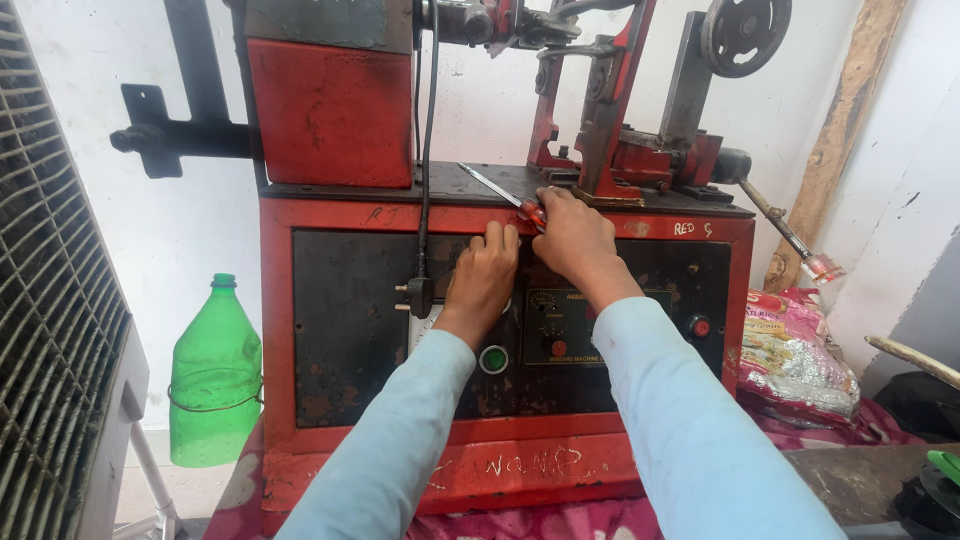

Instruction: The person uses a red-handled screwdriver to loosen and tighten screws on the control panel of a red key cutting machine, then turns knobs and presses buttons on the panel. They handle the machine's power plug, plug it into a wall socket, and reach back to the machine's upper mechanism.

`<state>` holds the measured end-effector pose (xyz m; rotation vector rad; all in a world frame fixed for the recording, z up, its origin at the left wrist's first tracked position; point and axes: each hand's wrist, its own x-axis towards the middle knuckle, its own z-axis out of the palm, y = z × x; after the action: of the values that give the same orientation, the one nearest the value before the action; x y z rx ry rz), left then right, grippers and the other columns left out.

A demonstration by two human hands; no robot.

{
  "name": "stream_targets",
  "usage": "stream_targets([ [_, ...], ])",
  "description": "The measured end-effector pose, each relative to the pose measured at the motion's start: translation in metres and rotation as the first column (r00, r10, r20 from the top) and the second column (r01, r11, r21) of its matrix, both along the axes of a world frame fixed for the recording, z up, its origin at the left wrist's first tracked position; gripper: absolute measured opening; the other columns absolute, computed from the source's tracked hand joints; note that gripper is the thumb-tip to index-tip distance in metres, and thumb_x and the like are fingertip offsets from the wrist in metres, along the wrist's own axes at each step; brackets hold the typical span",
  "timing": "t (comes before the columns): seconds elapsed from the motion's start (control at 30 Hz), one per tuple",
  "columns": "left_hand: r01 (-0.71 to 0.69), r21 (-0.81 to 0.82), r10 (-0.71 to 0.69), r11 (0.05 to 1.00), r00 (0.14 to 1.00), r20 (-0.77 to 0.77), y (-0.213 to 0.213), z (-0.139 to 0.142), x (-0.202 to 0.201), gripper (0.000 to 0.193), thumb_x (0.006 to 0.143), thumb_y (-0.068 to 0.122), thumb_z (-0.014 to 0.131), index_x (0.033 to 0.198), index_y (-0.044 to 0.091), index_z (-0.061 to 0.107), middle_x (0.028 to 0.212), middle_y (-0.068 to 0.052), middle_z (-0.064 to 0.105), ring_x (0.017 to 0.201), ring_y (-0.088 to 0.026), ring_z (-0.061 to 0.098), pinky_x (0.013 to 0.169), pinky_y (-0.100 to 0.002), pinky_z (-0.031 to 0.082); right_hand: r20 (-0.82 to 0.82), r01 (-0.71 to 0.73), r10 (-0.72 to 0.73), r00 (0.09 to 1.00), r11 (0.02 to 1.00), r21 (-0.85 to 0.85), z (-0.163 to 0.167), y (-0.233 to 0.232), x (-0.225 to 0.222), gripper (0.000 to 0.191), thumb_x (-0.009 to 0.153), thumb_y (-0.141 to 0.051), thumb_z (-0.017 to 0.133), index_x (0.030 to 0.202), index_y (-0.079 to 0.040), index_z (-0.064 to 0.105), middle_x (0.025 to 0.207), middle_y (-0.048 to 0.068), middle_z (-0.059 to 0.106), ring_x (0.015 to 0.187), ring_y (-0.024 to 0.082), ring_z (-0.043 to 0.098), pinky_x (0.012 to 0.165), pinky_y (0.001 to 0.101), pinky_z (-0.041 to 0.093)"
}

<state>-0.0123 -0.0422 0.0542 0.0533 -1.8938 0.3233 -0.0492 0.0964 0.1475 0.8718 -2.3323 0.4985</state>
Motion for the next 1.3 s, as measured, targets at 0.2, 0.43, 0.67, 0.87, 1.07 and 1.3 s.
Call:
stream_targets([
  [0.2,0.176,0.311,-0.173,0.934,0.984,-0.039,-0.004,0.014,-0.02,0.025,0.108,0.024,0.059,0.089,0.008,0.057,0.088,-0.015,0.065,0.071,-0.036,0.072,0.061,-0.046,0.06,-0.008,-0.007,0.007,1.0,1.0,-0.007,-0.001,0.0,-0.002,0.067,0.077,-0.011,0.068,0.142,-0.014,0.054,0.147,0.007,0.056,0.123,0.036,0.06,0.101,0.0493,0.05],
  [0.43,0.301,0.173,-0.316,0.938,0.946,0.067,0.003,0.019,0.027,0.037,0.087,0.016,0.064,0.118,0.0,0.051,0.091,-0.025,0.059,0.061,-0.04,0.069,0.051,-0.047,0.058,-0.041,-0.065,0.063,0.997,0.997,-0.032,-0.006,0.0,-0.009,0.064,0.078,-0.012,0.068,0.141,-0.014,0.055,0.147,0.008,0.055,0.123,0.037,0.059,0.1,0.0498,0.05],
  [0.67,0.149,0.119,-0.157,0.982,0.985,0.065,-0.002,0.015,0.002,0.015,0.091,-0.002,0.056,0.105,0.001,0.052,0.094,-0.02,0.06,0.074,-0.036,0.073,0.06,-0.043,0.061,-0.004,-0.048,0.048,0.999,0.999,-0.023,-0.002,0.003,-0.008,0.067,0.075,-0.01,0.068,0.141,-0.016,0.056,0.145,0.006,0.057,0.124,0.036,0.059,0.101,0.0491,0.05],
  [0.87,0.232,0.252,-0.242,0.939,0.97,0.01,-0.01,0.018,-0.016,0.03,0.107,0.031,0.059,0.09,0.006,0.059,0.088,-0.015,0.066,0.073,-0.038,0.073,0.06,-0.045,0.059,-0.031,-0.073,0.072,0.997,0.996,-0.045,-0.002,0.002,-0.005,0.062,0.079,-0.013,0.069,0.139,-0.015,0.057,0.145,0.006,0.057,0.124,0.036,0.059,0.1,0.0498,0.05],
  [1.07,0.287,0.191,-0.316,0.939,0.938,0.141,-0.012,0.021,0.024,0.037,0.098,0.032,0.063,0.11,0.0,0.052,0.096,-0.022,0.06,0.073,-0.04,0.071,0.057,-0.045,0.06,-0.037,-0.085,0.084,0.996,0.996,-0.035,-0.003,0.002,-0.008,0.063,0.079,-0.01,0.067,0.141,-0.016,0.058,0.145,0.007,0.058,0.124,0.038,0.06,0.102,0.0497,0.05],
  [1.3,0.345,0.041,-0.347,0.938,0.934,0.08,-0.013,0.017,0.031,0.019,0.099,0.006,0.058,0.113,0.003,0.046,0.101,-0.019,0.055,0.079,-0.034,0.073,0.062,-0.043,0.06,0.017,-0.059,0.059,0.998,0.998,-0.033,0.0,0.004,-0.005,0.066,0.077,-0.008,0.067,0.142,-0.017,0.056,0.146,0.006,0.056,0.124,0.037,0.059,0.102,0.0498,0.049],
])
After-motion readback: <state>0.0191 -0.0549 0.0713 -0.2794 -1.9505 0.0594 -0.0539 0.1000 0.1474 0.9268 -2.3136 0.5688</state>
